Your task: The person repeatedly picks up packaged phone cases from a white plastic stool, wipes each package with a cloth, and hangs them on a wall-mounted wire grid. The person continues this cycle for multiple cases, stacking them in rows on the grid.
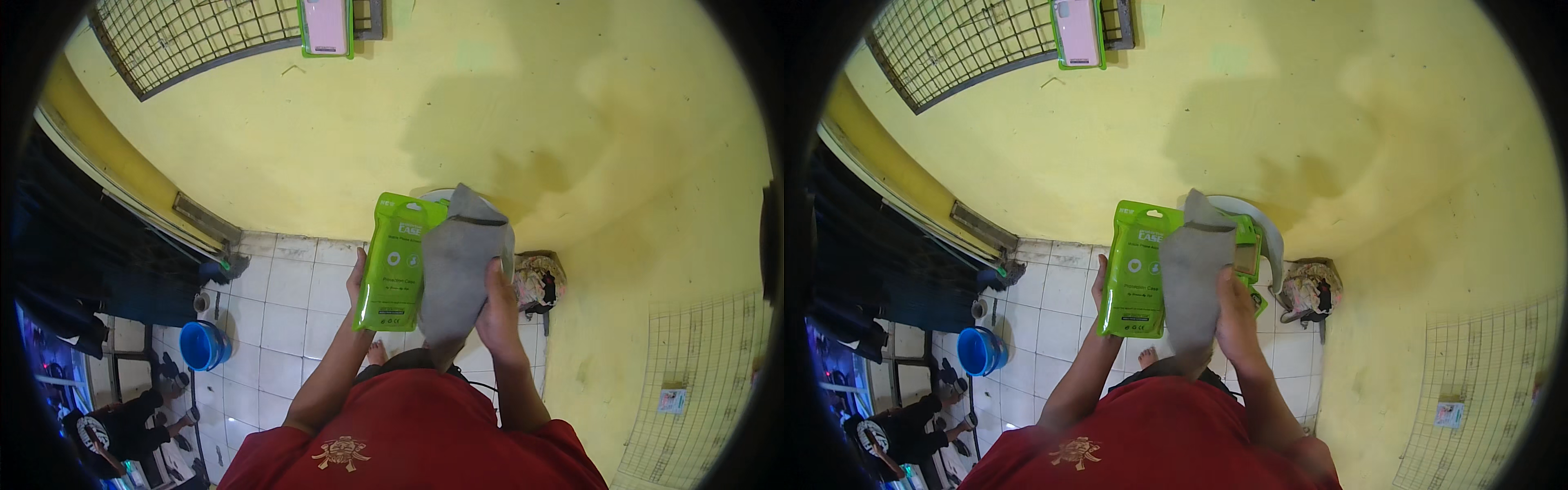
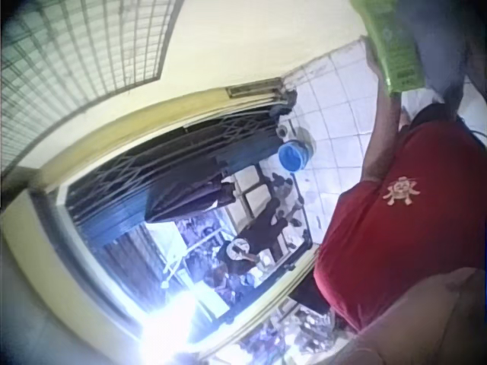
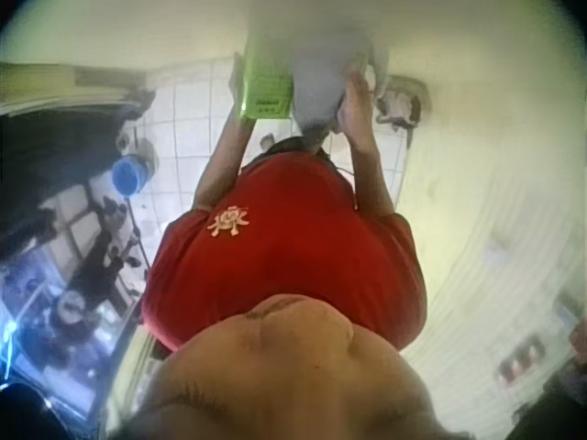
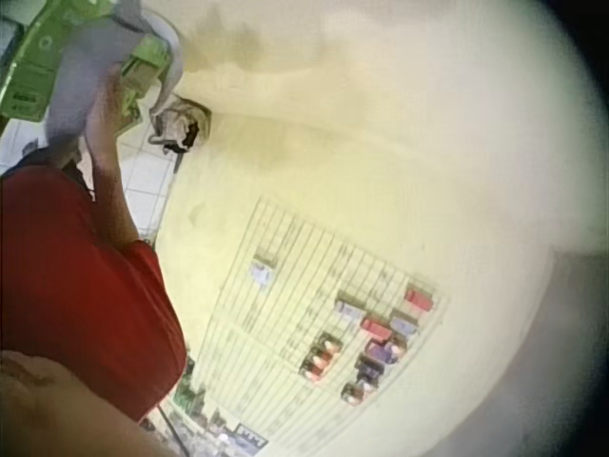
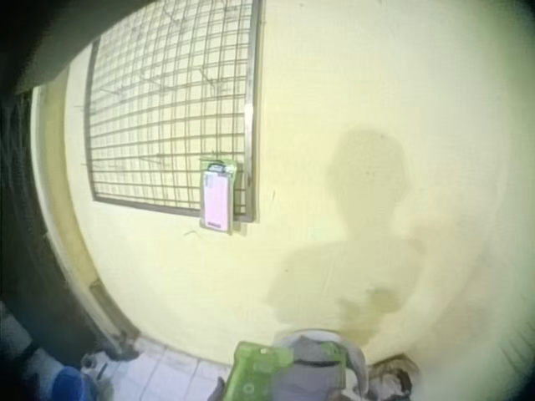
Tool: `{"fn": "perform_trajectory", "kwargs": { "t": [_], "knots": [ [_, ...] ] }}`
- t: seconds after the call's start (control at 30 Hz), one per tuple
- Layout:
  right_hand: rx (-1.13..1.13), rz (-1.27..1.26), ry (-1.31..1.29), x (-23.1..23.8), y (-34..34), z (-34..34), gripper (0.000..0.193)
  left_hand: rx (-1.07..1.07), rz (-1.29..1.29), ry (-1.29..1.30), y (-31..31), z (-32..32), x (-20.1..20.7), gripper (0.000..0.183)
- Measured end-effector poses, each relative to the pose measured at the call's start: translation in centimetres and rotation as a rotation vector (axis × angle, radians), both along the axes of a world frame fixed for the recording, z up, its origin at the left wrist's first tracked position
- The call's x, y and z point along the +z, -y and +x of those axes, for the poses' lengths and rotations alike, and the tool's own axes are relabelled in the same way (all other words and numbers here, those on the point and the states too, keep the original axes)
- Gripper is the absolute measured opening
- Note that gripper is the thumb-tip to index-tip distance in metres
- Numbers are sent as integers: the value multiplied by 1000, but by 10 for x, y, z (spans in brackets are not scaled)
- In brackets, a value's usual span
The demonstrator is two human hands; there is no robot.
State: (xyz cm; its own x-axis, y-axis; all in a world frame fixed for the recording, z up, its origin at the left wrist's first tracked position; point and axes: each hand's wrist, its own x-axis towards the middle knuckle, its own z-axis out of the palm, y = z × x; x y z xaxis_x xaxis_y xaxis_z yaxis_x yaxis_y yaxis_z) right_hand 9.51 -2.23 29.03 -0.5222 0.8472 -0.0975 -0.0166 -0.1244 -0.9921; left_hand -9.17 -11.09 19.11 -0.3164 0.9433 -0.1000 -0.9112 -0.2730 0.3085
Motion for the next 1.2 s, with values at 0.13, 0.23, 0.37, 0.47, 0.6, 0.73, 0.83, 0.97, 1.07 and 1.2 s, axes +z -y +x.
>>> {"fn": "perform_trajectory", "kwargs": {
  "t": [0.13,0.23,0.37,0.47,0.6,0.73,0.83,0.97,1.07,1.2],
  "knots": [
    [-22,-149,-290,27,-12,10,54,81,-23,-33,-5,13,0,61],
    [50,-68,-262,42,-22,5,55,60,63,11,-11,21,4,61],
    [210,756,105,40,-37,-29,64,18,-27,-97,-14,42,16,62],
    [144,1208,547,26,-33,-47,69,-21,228,35,-27,57,27,73],
    [198,1167,497,6,-33,-39,63,200,-51,-240,-46,78,31,78],
    [398,1105,449,-9,-21,-7,54,292,40,5,-57,86,32,80],
    [597,1067,398,-14,1,28,53,166,344,39,-55,79,37,84],
    [727,704,241,-10,-4,57,47,173,227,-26,-55,68,41,89],
    [595,124,175,0,-39,70,47,167,43,-97,-60,71,36,86],
    [249,-5,209,-10,-70,64,55,78,-69,-221,-67,93,19,77]
  ]
}}
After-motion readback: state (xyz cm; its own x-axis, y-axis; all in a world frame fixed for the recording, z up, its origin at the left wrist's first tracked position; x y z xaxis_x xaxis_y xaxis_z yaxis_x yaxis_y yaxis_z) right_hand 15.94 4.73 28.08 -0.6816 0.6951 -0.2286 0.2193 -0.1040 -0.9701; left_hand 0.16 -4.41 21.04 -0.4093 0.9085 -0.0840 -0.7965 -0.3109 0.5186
